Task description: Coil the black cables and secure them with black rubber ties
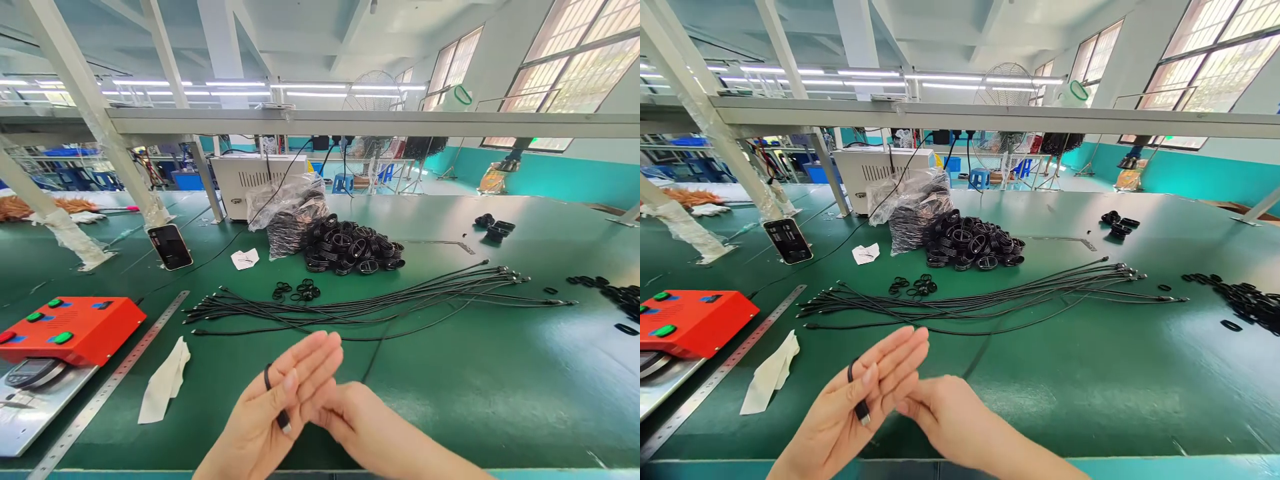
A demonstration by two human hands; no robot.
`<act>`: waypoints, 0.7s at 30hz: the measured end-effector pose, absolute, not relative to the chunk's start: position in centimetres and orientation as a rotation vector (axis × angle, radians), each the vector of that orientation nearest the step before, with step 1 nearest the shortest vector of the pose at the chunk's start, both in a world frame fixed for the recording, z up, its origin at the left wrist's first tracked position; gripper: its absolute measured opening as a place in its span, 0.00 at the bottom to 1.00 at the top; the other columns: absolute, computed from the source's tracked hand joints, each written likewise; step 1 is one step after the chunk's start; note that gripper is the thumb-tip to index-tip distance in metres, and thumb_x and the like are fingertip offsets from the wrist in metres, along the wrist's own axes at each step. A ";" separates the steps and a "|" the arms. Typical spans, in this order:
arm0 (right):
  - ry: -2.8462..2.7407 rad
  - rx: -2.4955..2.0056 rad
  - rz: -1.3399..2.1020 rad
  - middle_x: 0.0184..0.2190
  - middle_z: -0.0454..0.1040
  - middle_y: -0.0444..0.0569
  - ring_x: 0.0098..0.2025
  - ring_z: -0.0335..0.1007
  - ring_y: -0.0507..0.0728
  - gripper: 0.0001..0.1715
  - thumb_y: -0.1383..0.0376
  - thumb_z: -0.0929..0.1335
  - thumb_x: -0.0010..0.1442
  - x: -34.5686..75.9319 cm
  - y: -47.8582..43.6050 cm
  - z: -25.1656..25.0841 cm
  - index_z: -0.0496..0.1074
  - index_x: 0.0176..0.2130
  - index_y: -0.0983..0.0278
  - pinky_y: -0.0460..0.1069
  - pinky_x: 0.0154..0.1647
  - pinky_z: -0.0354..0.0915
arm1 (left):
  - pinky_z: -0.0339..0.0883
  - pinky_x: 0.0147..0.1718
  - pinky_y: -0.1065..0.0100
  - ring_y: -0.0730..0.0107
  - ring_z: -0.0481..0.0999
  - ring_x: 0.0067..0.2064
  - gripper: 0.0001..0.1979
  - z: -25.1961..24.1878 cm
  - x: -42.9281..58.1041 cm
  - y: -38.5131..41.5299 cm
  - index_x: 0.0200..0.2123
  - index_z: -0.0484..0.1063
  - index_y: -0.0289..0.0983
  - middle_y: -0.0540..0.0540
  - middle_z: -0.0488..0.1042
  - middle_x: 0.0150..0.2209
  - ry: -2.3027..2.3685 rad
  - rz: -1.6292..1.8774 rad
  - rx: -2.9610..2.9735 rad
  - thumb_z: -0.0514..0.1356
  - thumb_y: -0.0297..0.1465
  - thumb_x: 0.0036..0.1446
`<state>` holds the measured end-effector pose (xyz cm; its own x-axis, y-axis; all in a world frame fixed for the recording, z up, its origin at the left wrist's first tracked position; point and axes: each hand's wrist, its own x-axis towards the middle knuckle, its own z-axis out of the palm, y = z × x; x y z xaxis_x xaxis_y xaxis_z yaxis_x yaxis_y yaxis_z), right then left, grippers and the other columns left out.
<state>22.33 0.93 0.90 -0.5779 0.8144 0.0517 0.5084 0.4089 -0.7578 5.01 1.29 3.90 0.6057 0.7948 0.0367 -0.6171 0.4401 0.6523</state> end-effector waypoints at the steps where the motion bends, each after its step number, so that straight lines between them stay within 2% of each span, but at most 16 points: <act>1: -2.292 -1.151 0.958 0.32 0.76 0.45 0.29 0.70 0.52 0.14 0.64 0.58 0.67 22.3 0.3 0.9 0.71 0.40 0.61 0.44 0.28 0.61 | 0.54 0.63 0.64 0.61 0.57 0.66 0.21 4.0 4.8 1.6 0.58 0.68 0.40 0.45 0.63 0.64 0.330 0.946 0.680 0.46 0.25 0.66; 5: -2.444 -1.205 0.689 0.33 0.79 0.44 0.27 0.73 0.53 0.15 0.67 0.60 0.65 22.5 -1.5 1.0 0.68 0.50 0.59 0.43 0.23 0.58 | 0.45 0.67 0.62 0.62 0.52 0.68 0.22 3.1 4.6 2.6 0.60 0.64 0.40 0.46 0.61 0.65 0.465 1.091 0.679 0.48 0.25 0.65; 9: -2.664 -1.166 0.244 0.29 0.80 0.43 0.21 0.72 0.54 0.22 0.65 0.65 0.60 22.4 -1.9 0.5 0.64 0.54 0.62 0.47 0.16 0.49 | 0.46 0.67 0.61 0.62 0.52 0.68 0.25 1.6 4.9 3.0 0.63 0.60 0.37 0.44 0.61 0.65 0.528 1.162 0.574 0.50 0.23 0.63; 14: -2.774 -1.105 0.040 0.23 0.77 0.41 0.16 0.69 0.54 0.18 0.63 0.66 0.60 22.0 -1.6 0.7 0.65 0.50 0.62 0.50 0.13 0.42 | 0.48 0.66 0.60 0.63 0.53 0.67 0.32 1.0 5.1 3.1 0.68 0.46 0.40 0.44 0.55 0.68 0.545 1.208 0.465 0.50 0.22 0.62; 17: -2.814 -1.094 0.033 0.20 0.74 0.40 0.14 0.65 0.54 0.08 0.63 0.68 0.59 22.0 -1.4 1.2 0.69 0.40 0.62 0.50 0.14 0.41 | 0.46 0.66 0.60 0.64 0.51 0.68 0.35 0.6 4.7 3.2 0.68 0.40 0.44 0.45 0.51 0.69 0.557 1.179 0.482 0.50 0.22 0.62; 18: -2.803 -1.102 0.041 0.20 0.73 0.41 0.15 0.64 0.54 0.04 0.63 0.68 0.60 22.1 -1.4 1.6 0.68 0.36 0.62 0.50 0.14 0.41 | 0.45 0.66 0.61 0.65 0.50 0.68 0.35 0.3 4.6 3.2 0.68 0.40 0.46 0.47 0.50 0.69 0.562 1.156 0.504 0.50 0.22 0.62; 21: -2.662 -1.098 0.104 0.24 0.74 0.43 0.20 0.66 0.52 0.11 0.62 0.67 0.63 22.9 -0.7 3.5 0.67 0.29 0.62 0.48 0.19 0.49 | 0.41 0.67 0.61 0.66 0.46 0.69 0.31 -0.5 4.1 3.1 0.66 0.49 0.49 0.50 0.48 0.70 0.519 1.036 0.588 0.52 0.23 0.63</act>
